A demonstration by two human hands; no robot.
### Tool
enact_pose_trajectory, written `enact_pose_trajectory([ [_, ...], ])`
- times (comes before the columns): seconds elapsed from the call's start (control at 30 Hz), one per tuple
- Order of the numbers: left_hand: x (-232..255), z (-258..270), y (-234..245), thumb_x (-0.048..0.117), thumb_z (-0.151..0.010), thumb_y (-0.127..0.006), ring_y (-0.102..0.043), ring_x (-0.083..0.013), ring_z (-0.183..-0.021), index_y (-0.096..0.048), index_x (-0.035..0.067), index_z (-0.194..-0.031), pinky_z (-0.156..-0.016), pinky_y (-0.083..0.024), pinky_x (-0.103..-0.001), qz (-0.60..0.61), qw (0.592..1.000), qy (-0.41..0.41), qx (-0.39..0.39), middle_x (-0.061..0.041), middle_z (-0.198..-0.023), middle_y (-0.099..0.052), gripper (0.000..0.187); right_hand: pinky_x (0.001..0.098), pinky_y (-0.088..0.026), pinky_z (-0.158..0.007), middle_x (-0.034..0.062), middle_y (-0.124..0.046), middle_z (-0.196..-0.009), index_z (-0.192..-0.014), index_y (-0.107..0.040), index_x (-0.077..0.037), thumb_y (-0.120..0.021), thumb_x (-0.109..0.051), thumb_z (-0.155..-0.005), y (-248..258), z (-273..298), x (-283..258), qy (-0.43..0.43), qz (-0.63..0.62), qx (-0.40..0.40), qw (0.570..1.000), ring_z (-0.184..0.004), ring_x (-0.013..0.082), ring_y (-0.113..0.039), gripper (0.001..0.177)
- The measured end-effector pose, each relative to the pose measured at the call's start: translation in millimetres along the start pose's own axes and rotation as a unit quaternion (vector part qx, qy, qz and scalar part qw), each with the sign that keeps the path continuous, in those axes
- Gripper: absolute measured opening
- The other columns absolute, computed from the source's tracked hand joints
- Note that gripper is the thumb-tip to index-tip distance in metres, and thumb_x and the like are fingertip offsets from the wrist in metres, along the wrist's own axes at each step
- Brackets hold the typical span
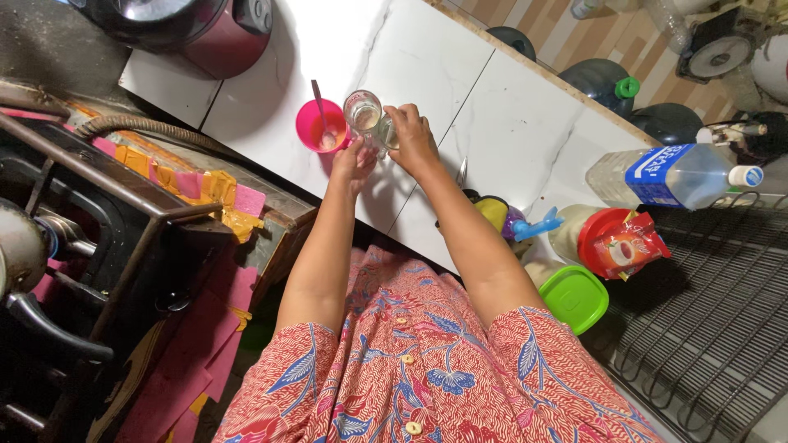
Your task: The person cuts open a packet with scissors, pours its contents into a pink cup and stirs, then opens a sachet and empties it into glasses. They spoon sugar from a lidded container into the glasses, close the container, and wipe the counter with a cloth.
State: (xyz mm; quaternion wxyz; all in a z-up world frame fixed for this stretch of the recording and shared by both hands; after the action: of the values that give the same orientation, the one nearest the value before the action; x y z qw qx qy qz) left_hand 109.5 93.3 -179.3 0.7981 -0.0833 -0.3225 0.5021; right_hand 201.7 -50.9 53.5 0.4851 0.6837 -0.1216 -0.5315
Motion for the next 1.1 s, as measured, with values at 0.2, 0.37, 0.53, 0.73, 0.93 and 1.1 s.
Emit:
enact_pose_trajectory([
  [0.2,-8,-27,10,0.015,-0.088,-0.076,-0.069,-0.0246,-0.09,-0.062,0.018,-0.107,-0.092,-0.052,-0.051,0.115,0.993,-0.008,0.017,-0.001,-0.09,-0.06,0.023,0.045,-0.052,-0.095,0.0093,-0.049,-0.132,-0.14,-0.051,-0.021,-0.09,-0.001,-0.059,-1,-7,-3,0.009,-0.01,-0.014,1.0,-0.108,0.0385,-0.058,0.092],
  [0.37,9,-33,25,0.006,-0.089,-0.073,-0.069,-0.0227,-0.079,-0.061,0.007,-0.103,-0.082,-0.057,-0.046,0.168,0.984,-0.028,0.051,-0.004,-0.083,-0.06,0.018,0.0442,-0.053,-0.095,0.0081,-0.049,-0.132,-0.14,-0.052,-0.022,-0.09,-0.001,-0.06,-2,-12,-6,0.013,-0.016,-0.021,1.0,-0.108,0.0372,-0.057,0.09],
  [0.53,40,-22,48,-0.001,-0.092,-0.073,-0.066,-0.018,-0.071,-0.062,0.0,-0.098,-0.071,-0.059,-0.033,0.14,0.98,-0.094,0.107,-0.007,-0.078,-0.062,0.012,0.042,-0.053,-0.098,0.0068,-0.048,-0.134,-0.14,-0.052,-0.022,-0.088,0.002,-0.06,-6,-24,-7,0.001,-0.026,-0.042,0.999,-0.11,0.035,-0.058,0.091],
  [0.73,69,-13,45,0.002,-0.088,-0.072,-0.064,-0.0168,-0.068,-0.055,0.016,-0.106,-0.064,-0.051,-0.032,0.097,0.982,-0.135,0.091,-0.003,-0.079,-0.059,0.028,0.0422,-0.051,-0.104,0.0079,-0.043,-0.147,-0.149,-0.048,-0.024,-0.087,0.002,-0.067,-4,-32,-5,0.006,-0.009,-0.024,1.0,-0.12,0.0358,-0.056,0.095],
  [0.93,73,4,46,0.022,-0.089,-0.077,-0.067,-0.0196,-0.088,-0.055,0.011,-0.121,-0.076,-0.054,-0.035,-0.02,0.99,-0.121,0.065,-0.005,-0.103,-0.057,0.041,0.0483,-0.039,-0.113,0.0249,-0.017,-0.159,-0.156,-0.032,-0.02,-0.091,-0.004,-0.062,-1,0,-6,0.007,-0.017,0.064,0.998,-0.141,0.0478,-0.033,0.112],
  [1.1,63,17,46,0.03,-0.087,-0.078,-0.069,-0.0251,-0.094,-0.051,0.014,-0.132,-0.08,-0.054,-0.04,0.006,0.991,-0.116,0.061,-0.01,-0.111,-0.058,0.055,0.052,-0.033,-0.12,0.0244,-0.03,-0.151,-0.155,-0.036,-0.014,-0.081,-0.007,-0.082,-3,94,4,0.008,-0.054,0.144,0.988,-0.143,0.0462,-0.034,0.087],
])
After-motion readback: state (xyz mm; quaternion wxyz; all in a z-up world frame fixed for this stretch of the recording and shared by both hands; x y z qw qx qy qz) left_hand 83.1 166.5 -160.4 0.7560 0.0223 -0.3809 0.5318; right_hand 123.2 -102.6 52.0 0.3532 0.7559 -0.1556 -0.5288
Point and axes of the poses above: each hand's wrist, its own z-axis away from the middle knuckle, its own y-axis out of the back of the hand, x = y × z, the point moved 8 cm from there along -z, towards the middle knuckle
